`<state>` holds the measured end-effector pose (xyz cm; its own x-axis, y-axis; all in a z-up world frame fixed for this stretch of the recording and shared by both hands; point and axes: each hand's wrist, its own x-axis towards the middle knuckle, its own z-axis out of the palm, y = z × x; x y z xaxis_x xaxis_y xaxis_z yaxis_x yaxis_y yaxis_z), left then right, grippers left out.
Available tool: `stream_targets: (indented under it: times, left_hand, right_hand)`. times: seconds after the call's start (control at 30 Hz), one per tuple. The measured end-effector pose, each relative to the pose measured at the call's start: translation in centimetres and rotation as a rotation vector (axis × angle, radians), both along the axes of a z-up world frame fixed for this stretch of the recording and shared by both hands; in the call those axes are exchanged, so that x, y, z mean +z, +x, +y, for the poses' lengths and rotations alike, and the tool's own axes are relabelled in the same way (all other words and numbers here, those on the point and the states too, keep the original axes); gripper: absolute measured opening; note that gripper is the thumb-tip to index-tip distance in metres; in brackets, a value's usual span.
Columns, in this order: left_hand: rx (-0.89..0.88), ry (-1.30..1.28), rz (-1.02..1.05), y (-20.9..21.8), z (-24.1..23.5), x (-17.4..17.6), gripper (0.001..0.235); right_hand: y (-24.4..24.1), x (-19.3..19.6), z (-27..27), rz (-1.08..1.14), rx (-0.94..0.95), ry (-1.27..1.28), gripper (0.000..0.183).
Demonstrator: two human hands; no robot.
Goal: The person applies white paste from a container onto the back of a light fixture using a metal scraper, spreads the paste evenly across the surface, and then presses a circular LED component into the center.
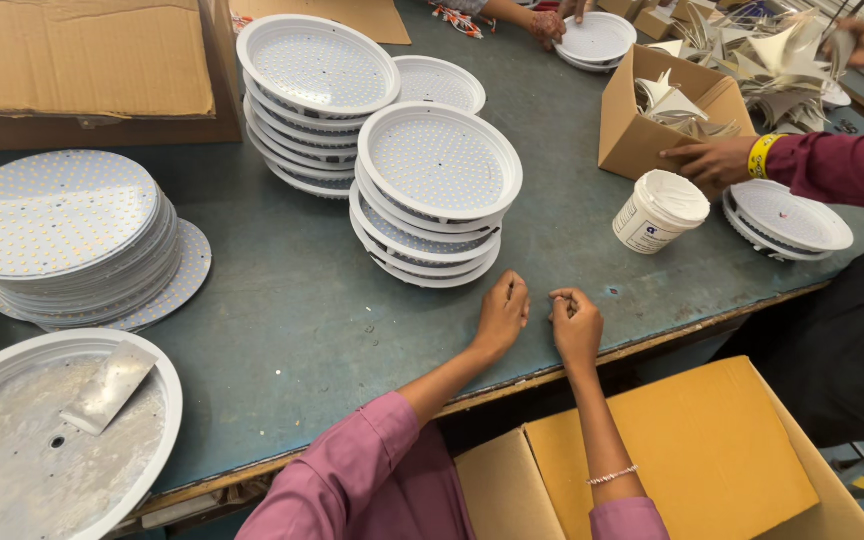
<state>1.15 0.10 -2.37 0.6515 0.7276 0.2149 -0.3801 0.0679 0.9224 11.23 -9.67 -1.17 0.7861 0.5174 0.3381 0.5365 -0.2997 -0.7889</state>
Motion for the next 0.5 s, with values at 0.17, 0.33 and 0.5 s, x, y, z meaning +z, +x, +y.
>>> stream_targets:
  times: [0.17,0.33,0.5]
  left_hand:
    - [0.024,0.193,0.070,-2.3,-0.7,2.9,0.029]
    - [0.236,0.426,0.067,-7.4,-1.5,5.6,0.030]
    - [0.783,0.651,0.068,-13.6,-0.1,5.1,0.028]
  right_hand:
    - [0.5,-0.4,-0.2,-0.030,0.030,0.059,0.015]
    - [0.3,-0.2,-0.4,0.005,0.029,0.094,0.015]
    - [0.4,-0.4,-0.4,0.016,0.023,0.072,0.015]
